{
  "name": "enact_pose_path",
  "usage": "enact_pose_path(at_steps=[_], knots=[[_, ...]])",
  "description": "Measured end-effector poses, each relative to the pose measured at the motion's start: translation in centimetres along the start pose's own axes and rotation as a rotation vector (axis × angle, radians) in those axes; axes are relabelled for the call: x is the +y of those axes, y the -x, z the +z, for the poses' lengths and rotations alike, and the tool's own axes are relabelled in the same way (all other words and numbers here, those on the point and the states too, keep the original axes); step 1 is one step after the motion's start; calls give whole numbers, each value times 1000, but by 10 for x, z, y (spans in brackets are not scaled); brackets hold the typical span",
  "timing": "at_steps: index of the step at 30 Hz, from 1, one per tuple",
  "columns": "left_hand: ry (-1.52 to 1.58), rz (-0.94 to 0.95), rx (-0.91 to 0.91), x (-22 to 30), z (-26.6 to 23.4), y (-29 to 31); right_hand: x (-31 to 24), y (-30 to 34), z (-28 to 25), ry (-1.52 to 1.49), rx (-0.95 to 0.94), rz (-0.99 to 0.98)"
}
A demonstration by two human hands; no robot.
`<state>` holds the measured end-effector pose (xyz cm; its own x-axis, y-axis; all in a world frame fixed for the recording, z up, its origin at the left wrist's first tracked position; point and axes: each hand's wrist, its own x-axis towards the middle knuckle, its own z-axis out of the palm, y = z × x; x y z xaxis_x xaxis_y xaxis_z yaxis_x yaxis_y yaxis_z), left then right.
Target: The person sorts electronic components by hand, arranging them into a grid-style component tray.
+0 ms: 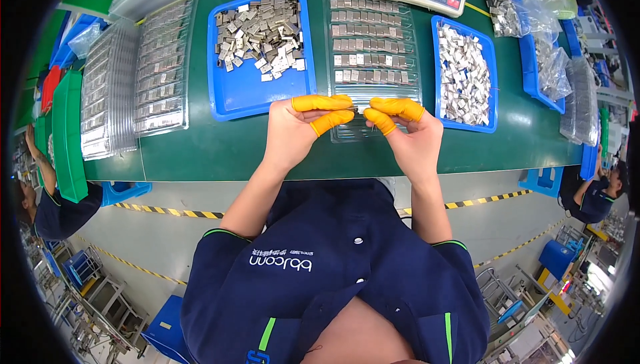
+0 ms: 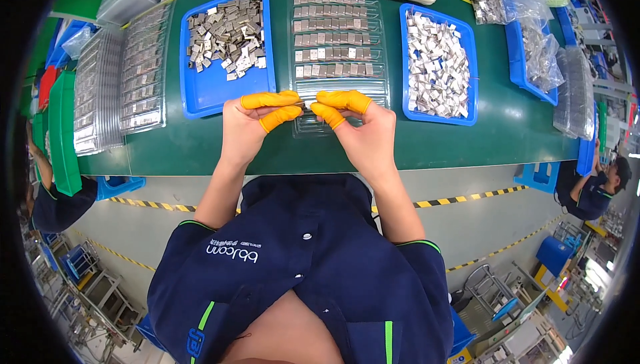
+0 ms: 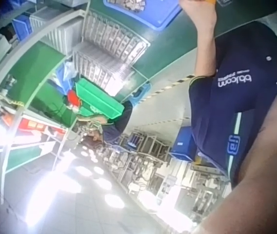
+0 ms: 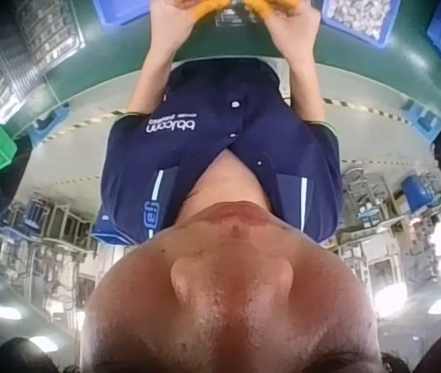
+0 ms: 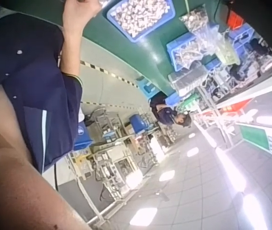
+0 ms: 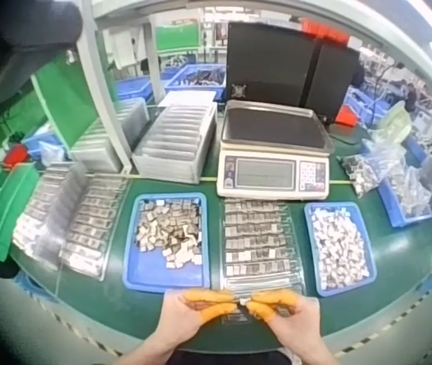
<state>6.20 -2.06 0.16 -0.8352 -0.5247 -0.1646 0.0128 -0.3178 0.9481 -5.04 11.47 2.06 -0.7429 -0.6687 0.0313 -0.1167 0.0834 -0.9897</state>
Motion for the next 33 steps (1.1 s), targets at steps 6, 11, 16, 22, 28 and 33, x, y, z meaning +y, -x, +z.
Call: enact_pose_path(at_steps=[6,11,16,22,28,33], knots=[[-28,24,-12,-5,0,5,0,-1,-9,131,-104,-1],[94,-34,-109,0,2,8,10,-1,-12,-77,-206,98],[75,-48,-190,-2,-3,11,15,2,-8,-395,-332,166],[245,-125,-47,-15,3,11,16,2,3,-142,-232,109],[52,149,230,-20,8,8,22,6,14,317,-13,-270],[-290,66,122,-19,7,12,25,4,17,582,-16,-520]])
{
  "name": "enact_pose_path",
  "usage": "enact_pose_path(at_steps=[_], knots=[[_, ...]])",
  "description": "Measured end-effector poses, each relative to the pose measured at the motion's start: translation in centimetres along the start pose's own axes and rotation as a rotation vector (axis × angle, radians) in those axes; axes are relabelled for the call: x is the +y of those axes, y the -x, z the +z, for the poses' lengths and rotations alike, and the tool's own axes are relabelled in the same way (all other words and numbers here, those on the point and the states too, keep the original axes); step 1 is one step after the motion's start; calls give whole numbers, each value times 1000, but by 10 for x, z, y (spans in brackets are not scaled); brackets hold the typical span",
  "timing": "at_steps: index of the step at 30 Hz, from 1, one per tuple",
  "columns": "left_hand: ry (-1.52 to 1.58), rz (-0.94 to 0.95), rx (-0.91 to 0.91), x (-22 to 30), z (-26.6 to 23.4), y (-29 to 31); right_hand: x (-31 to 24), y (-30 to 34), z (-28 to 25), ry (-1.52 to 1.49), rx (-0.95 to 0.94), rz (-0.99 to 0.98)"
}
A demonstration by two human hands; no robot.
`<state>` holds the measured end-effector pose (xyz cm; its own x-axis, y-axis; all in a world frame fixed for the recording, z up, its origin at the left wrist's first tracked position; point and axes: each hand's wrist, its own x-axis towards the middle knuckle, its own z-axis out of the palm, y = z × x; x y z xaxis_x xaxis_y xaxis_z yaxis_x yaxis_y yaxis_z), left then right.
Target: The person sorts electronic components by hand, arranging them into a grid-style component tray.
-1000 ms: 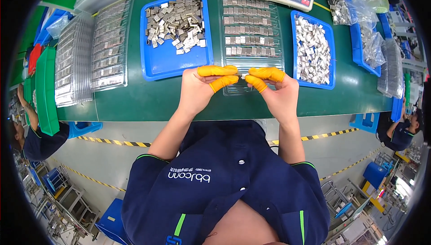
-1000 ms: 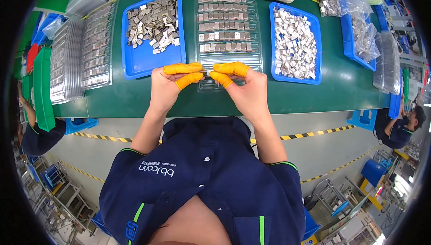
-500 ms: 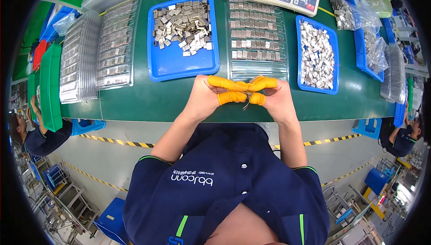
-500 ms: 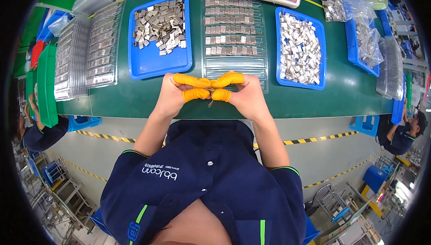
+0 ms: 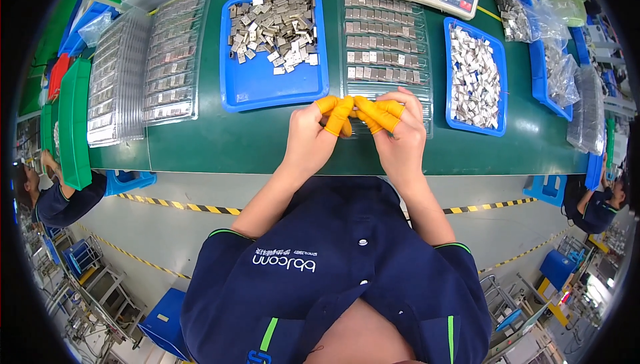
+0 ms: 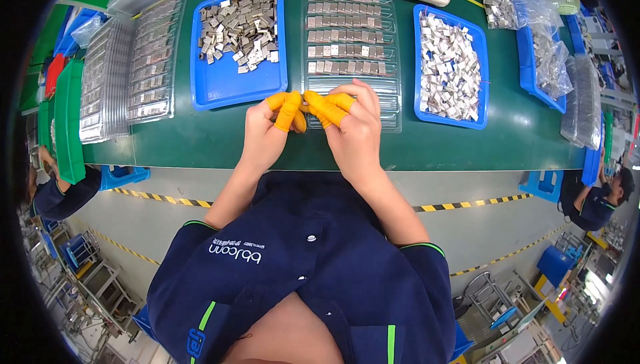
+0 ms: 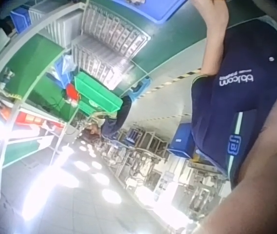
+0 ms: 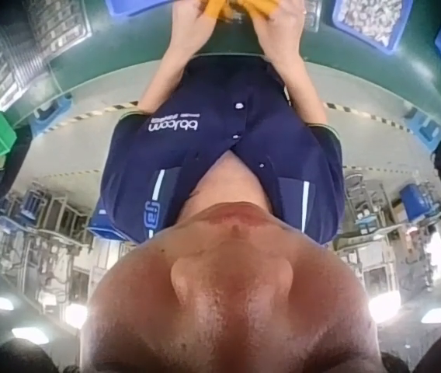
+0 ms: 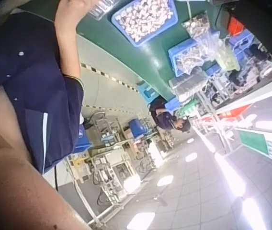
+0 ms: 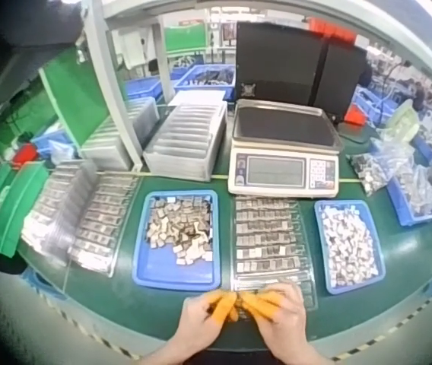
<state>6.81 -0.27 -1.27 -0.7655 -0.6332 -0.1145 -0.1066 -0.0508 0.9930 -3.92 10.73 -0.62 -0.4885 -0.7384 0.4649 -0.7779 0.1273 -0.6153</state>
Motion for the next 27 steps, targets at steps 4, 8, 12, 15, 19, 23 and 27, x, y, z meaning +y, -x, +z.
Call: enact_pose_path(at_steps=[4,8,12,15,19,23,27], knots=[[-315,181,-36,-9,-1,-2,-14,-9,-7,10,-18,63],[-5,38,-131,-9,-7,-1,-9,-9,-9,81,-97,10],[290,-60,-136,-6,-6,-1,-6,-12,-11,134,15,19],[272,-55,-74,-7,-8,-4,1,-11,-9,38,144,116],[323,-65,-60,-3,-6,-7,-7,-11,-4,35,-10,-1],[307,-55,-26,-4,1,0,-6,-10,2,56,-12,17],[-17,111,91,-1,-14,-5,1,-15,-2,125,-28,38]])
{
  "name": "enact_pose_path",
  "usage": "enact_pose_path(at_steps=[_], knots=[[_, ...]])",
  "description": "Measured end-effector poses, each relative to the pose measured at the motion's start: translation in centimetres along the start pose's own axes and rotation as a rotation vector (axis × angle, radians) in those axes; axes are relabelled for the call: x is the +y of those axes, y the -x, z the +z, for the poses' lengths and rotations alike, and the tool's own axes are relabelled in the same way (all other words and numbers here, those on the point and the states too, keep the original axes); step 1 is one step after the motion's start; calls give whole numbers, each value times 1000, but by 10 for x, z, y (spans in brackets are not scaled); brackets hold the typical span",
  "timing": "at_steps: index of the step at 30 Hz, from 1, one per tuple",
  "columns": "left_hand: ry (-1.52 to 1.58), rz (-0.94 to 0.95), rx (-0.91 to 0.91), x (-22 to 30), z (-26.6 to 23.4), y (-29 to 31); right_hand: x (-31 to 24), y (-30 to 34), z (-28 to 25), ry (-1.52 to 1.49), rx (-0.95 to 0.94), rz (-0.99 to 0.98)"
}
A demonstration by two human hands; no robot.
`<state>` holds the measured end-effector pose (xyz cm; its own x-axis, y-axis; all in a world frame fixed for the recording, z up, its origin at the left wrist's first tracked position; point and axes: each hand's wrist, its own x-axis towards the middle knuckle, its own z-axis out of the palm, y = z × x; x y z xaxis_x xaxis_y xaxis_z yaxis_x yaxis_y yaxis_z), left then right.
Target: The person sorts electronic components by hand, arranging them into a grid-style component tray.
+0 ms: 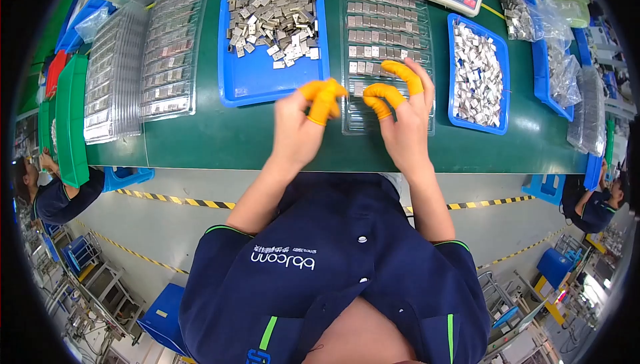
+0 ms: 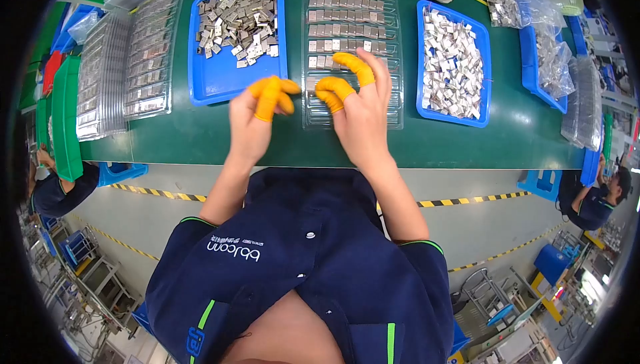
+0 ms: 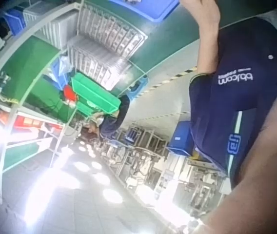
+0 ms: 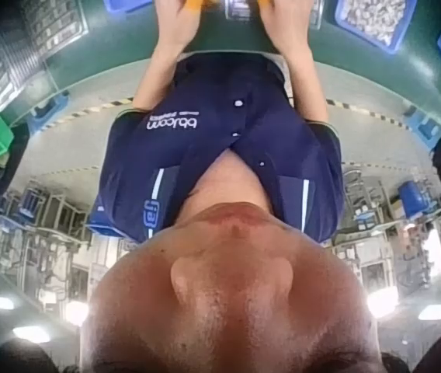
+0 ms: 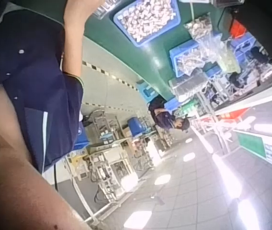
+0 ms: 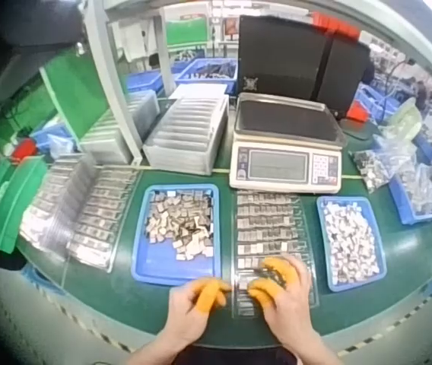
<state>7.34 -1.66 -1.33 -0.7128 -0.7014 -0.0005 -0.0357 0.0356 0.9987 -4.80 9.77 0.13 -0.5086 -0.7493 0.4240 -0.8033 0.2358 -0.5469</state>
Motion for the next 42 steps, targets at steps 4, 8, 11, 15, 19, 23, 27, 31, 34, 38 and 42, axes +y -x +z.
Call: enact_pose_path(at_steps=[4,8,11,15,19,23,27,31,34,38,42], knots=[[-459,134,324,-1,-33,-22,18,-4,9,119,-54,-51],[-613,35,314,3,-70,-39,20,-7,11,143,-131,-116],[-768,-41,221,4,-79,-49,24,-9,10,106,-146,-104],[-959,14,107,1,-80,-54,25,-7,10,96,-103,-125],[-892,8,51,5,-80,-56,24,-6,9,122,-123,-137],[-928,-21,15,7,-75,-55,28,-9,-12,169,-66,-79],[-909,38,20,1,-72,-53,77,-6,-50,167,133,194],[-735,-94,43,-3,-72,-55,118,12,-78,282,93,493],[-563,-113,96,-8,-70,-57,117,12,-81,316,59,496],[-430,-98,137,-6,-65,-51,107,5,-77,335,54,555],[-190,20,196,-1,-52,-46,106,4,-70,494,74,553]])
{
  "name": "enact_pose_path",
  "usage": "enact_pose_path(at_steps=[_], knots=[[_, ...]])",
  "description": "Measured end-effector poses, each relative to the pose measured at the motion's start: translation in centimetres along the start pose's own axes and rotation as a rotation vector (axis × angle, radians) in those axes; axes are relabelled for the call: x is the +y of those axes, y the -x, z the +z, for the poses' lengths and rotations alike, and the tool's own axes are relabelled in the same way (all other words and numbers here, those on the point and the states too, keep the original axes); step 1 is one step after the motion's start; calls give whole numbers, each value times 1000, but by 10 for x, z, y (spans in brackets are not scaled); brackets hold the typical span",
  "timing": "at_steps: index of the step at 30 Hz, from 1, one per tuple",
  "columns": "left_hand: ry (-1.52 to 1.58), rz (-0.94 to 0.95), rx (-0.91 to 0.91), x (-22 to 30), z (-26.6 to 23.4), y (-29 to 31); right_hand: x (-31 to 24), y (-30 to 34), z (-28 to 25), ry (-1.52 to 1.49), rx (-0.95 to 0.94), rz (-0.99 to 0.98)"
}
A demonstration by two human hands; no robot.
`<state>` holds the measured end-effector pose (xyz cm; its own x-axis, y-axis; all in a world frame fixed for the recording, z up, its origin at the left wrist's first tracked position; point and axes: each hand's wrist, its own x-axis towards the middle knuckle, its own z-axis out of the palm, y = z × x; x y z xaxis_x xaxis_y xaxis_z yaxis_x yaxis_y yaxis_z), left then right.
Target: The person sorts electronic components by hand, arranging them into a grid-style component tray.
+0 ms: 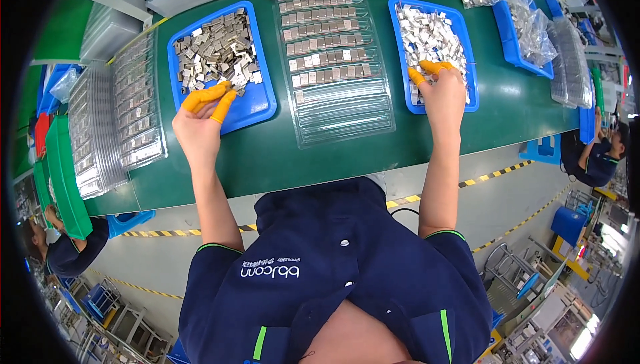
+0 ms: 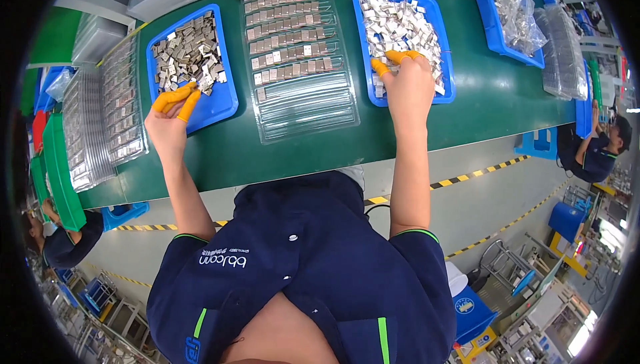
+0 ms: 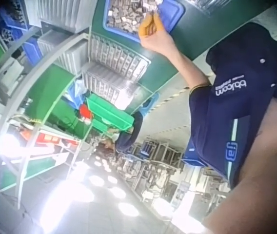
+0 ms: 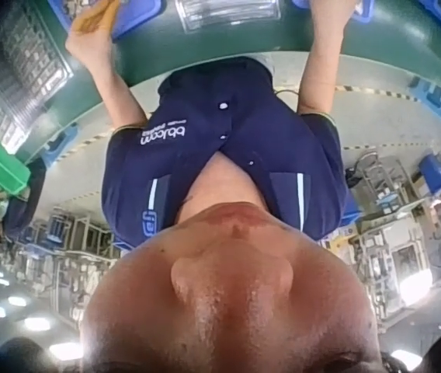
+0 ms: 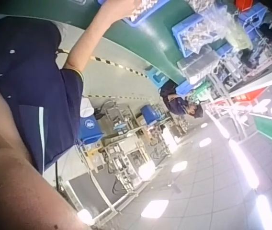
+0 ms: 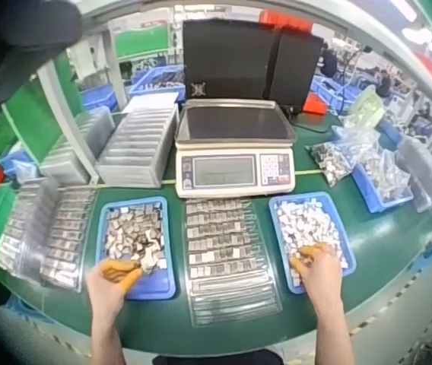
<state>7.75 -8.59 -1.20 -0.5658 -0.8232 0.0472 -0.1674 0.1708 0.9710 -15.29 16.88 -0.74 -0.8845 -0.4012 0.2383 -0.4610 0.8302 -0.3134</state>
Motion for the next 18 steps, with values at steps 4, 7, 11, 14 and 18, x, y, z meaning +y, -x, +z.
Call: enact_pose_path(at_steps=[4,7,11,14,18], knots=[[171,64,77,3,11,7,-7,-6,1,149,-69,-24],[314,-53,16,6,26,15,1,-12,-4,58,-114,52],[404,-200,-124,15,53,24,6,-9,-22,-150,-41,131],[577,-243,-210,26,69,29,9,-7,-28,11,19,222],[590,-292,-263,22,81,37,2,0,-37,53,168,294]])
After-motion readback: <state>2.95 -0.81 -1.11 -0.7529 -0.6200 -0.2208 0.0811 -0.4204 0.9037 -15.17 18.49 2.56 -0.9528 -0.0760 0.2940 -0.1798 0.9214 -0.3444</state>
